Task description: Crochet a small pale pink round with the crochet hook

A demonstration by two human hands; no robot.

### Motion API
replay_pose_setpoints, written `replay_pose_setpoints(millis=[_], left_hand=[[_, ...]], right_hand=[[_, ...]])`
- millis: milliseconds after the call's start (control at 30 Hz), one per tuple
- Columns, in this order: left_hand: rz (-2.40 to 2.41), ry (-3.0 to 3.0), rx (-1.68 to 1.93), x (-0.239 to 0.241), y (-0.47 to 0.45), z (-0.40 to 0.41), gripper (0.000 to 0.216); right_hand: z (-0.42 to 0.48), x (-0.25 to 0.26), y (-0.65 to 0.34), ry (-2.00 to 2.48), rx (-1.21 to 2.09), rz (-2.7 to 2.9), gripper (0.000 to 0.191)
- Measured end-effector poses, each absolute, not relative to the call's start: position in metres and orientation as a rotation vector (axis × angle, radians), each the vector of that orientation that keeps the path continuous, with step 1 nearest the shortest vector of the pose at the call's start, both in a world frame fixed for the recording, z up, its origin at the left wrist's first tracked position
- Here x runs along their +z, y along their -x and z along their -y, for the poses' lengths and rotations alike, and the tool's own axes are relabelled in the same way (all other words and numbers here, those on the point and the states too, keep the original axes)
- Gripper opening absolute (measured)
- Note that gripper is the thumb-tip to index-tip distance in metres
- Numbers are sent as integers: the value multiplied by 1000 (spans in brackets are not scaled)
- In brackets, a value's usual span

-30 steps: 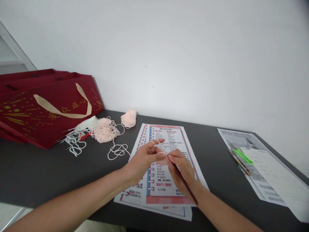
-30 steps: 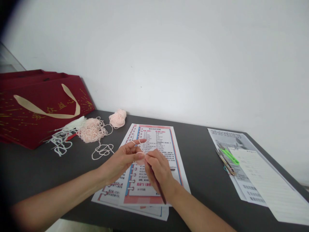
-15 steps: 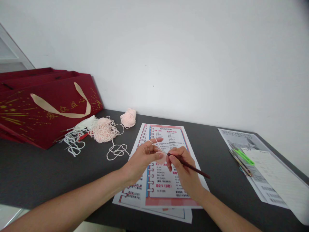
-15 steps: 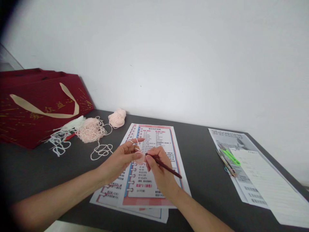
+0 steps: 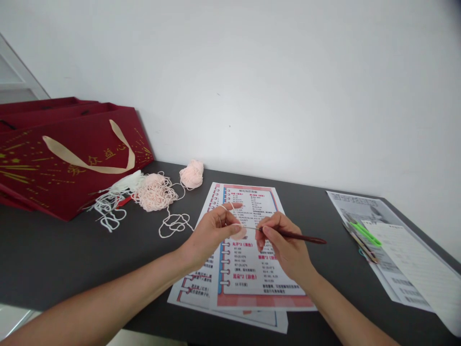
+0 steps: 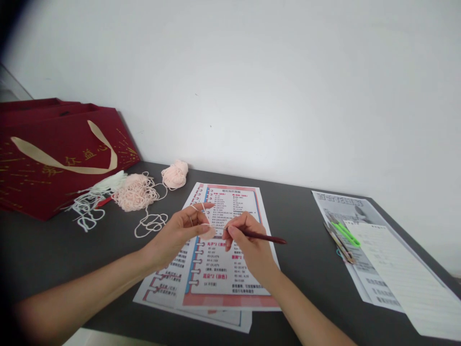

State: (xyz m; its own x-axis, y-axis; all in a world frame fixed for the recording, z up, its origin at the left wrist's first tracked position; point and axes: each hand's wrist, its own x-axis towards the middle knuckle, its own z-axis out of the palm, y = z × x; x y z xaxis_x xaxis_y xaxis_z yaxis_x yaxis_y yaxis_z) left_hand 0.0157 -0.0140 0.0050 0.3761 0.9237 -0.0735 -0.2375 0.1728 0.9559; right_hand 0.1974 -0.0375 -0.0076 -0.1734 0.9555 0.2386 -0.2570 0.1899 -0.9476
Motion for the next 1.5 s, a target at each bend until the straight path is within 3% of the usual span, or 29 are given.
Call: replay_pose_setpoints(millis=[200,533,733,867,967,1133,1367,1500], left_hand=[[-846,-1087,965,6,-17,16,49],[-874,-1117,979,4,-18,17,47],[-922,-1108,1010,5,-22,19,49],[-972,-1164,1056,1,-24,21,45],[-1011,-1230,1094,-6,-25,21,41],[-1074,-1321,1151,-14,-26,22,39],[-1100,-1388,1187,-9,-29,24,37],[-1137,-1461,1189,-8,-28,24,38]], right_hand=[[45,-12,-199,895,1014,1485,11],[50,-17,-195,967,831,1624,9],[54,-14,-186,847,300,1891,19],[55,-17,-181,736,145,2068,22],[57,-17,-177,812,148,1981,19],[60,-15,-172,1143,493,1672,12],[59,-16,-174,838,160,2089,20],[59,-18,-170,1009,371,1816,15]])
